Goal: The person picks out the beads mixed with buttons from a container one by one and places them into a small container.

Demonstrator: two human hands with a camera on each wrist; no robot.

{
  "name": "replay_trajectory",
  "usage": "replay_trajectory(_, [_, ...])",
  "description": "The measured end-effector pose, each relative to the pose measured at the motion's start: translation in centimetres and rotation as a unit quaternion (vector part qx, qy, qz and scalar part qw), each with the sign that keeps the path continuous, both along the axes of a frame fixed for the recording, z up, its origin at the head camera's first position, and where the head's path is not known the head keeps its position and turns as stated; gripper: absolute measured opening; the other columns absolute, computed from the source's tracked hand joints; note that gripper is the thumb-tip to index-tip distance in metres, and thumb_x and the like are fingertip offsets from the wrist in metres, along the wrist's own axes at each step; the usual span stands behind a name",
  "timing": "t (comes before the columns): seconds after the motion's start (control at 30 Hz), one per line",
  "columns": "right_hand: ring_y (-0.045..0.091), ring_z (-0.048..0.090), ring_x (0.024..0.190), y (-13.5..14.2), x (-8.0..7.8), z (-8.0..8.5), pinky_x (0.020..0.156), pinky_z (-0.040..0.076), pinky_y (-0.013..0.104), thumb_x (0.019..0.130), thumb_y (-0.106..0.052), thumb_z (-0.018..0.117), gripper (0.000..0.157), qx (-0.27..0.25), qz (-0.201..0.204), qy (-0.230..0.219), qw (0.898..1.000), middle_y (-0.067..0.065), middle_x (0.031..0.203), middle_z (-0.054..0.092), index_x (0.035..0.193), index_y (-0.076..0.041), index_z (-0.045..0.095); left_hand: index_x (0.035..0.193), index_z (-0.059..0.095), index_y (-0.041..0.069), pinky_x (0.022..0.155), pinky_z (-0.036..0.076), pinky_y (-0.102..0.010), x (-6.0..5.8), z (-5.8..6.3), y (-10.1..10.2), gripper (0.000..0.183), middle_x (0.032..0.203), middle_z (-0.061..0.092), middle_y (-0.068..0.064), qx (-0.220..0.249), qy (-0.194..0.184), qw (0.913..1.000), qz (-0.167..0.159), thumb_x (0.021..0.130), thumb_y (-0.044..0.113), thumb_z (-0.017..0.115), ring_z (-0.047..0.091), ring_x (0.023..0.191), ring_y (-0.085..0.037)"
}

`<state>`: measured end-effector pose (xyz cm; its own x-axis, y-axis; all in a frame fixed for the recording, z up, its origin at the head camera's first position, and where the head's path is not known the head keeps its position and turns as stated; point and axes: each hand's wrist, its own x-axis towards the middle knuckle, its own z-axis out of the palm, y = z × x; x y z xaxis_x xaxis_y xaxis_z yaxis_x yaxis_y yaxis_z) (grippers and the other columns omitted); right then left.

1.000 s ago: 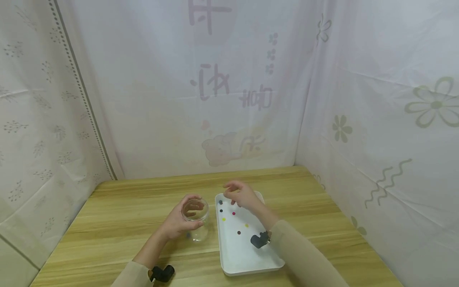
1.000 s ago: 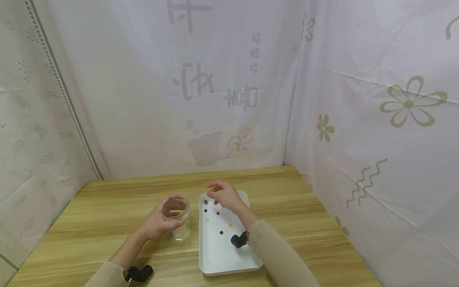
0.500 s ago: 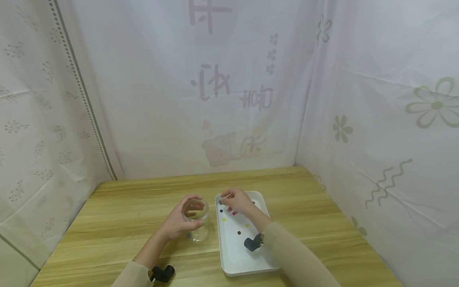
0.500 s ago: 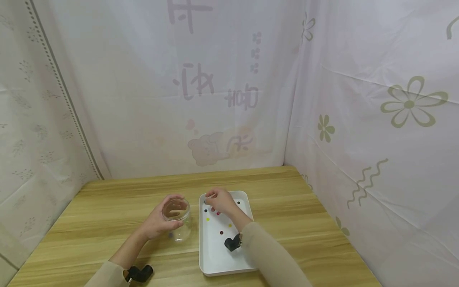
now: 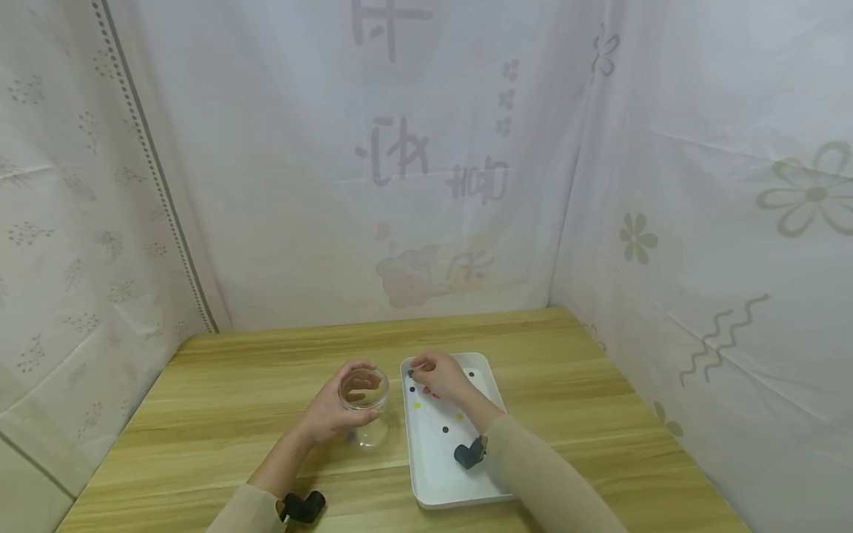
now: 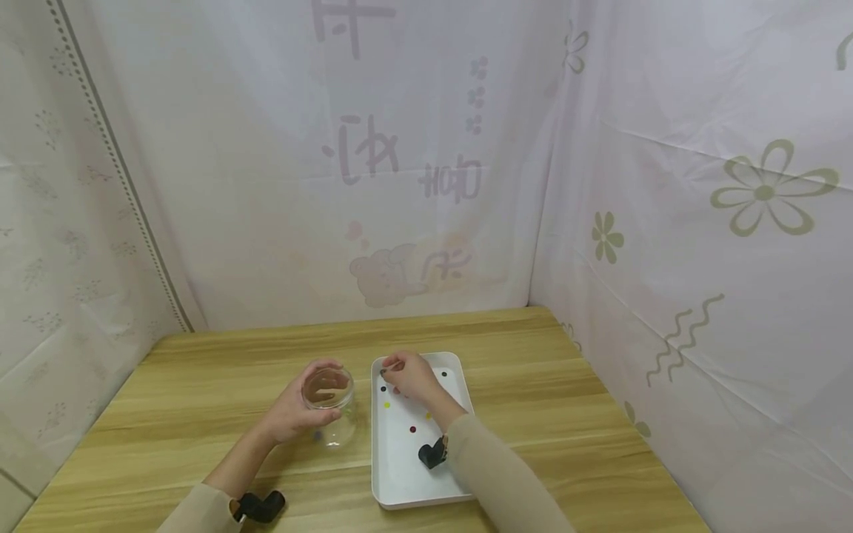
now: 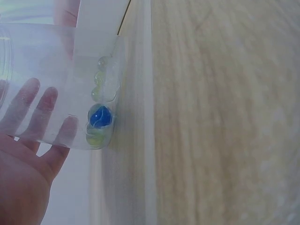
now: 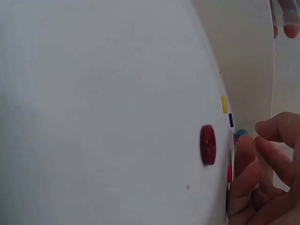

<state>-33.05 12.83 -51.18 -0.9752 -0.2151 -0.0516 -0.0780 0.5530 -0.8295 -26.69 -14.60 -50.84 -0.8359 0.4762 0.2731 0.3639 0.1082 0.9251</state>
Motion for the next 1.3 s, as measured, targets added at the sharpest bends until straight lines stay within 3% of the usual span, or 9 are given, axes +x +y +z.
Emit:
replay_trajectory(0.17, [0.013,0.066,0.068,0.1,-0.2,-0.4,0.056,0.049,0.023,0.102,-0.012,0.073,0.026,0.012,0.012,0.003,1.000,0.006,0.106,0.076,0.127,-0.013,0.077,0.154,0.045,0.008,0.113,0.047,-0.071,0.0,0.0,0.0,0.076,0.145,0.062,-0.024,0.006,0.001,1.0000,0.000,0.090,0.011,0.086,0.061,0.135,-0.047])
replay_trajectory(0.27, [0.013,0.066,0.069,0.2,-0.2,-0.6,0.062,0.050,0.025,0.101,-0.011,0.073,0.024,0.021,0.024,0.012,0.999,0.004,0.102,0.076,0.124,-0.014,0.079,0.154,0.045,0.008,0.113,0.047,-0.071,0.0,0.0,0.0,0.076,0.145,0.062,-0.025,0.006,0.001,1.0000,0.000,0.090,0.011,0.086,0.061,0.135,-0.047])
replay_trajectory(0.43, [0.012,0.067,0.076,0.3,-0.2,-1.0,0.075,0.054,0.027,0.099,-0.012,0.076,0.021,0.037,0.047,0.031,0.998,0.002,0.101,0.076,0.118,-0.015,0.081,0.154,0.045,0.009,0.114,0.046,-0.071,0.1,-0.1,0.0,0.075,0.146,0.061,-0.027,0.006,-0.001,1.0000,-0.002,0.091,0.011,0.086,0.060,0.136,-0.048])
replay_trajectory(0.67, [0.013,0.064,0.093,0.3,-0.1,-1.0,0.084,0.054,0.030,0.092,-0.013,0.081,0.023,0.053,0.060,0.050,0.996,0.002,0.106,0.076,0.115,-0.016,0.082,0.155,0.044,0.010,0.115,0.045,-0.074,0.1,0.0,0.0,0.075,0.147,0.060,-0.026,0.010,-0.001,0.9999,-0.007,0.092,0.011,0.085,0.058,0.137,-0.049])
replay_trajectory(0.97, [0.012,0.063,0.094,0.0,0.0,-1.0,0.083,0.052,0.031,0.094,-0.020,0.084,0.016,0.075,0.055,0.052,0.994,-0.001,0.104,0.075,0.110,-0.018,0.084,0.154,0.045,0.009,0.114,0.045,-0.073,0.3,0.1,0.0,0.075,0.147,0.060,-0.025,0.016,0.002,0.9999,-0.007,0.092,0.010,0.085,0.058,0.136,-0.046])
replay_trajectory(1.3, [0.011,0.067,0.083,0.2,0.0,-0.5,0.077,0.055,0.028,0.098,-0.019,0.082,0.017,0.050,0.047,0.023,0.997,0.000,0.104,0.078,0.114,-0.017,0.083,0.153,0.045,0.009,0.113,0.046,-0.071,0.1,-0.1,0.0,0.075,0.146,0.061,-0.027,0.016,0.001,0.9999,-0.006,0.091,0.010,0.086,0.059,0.136,-0.047])
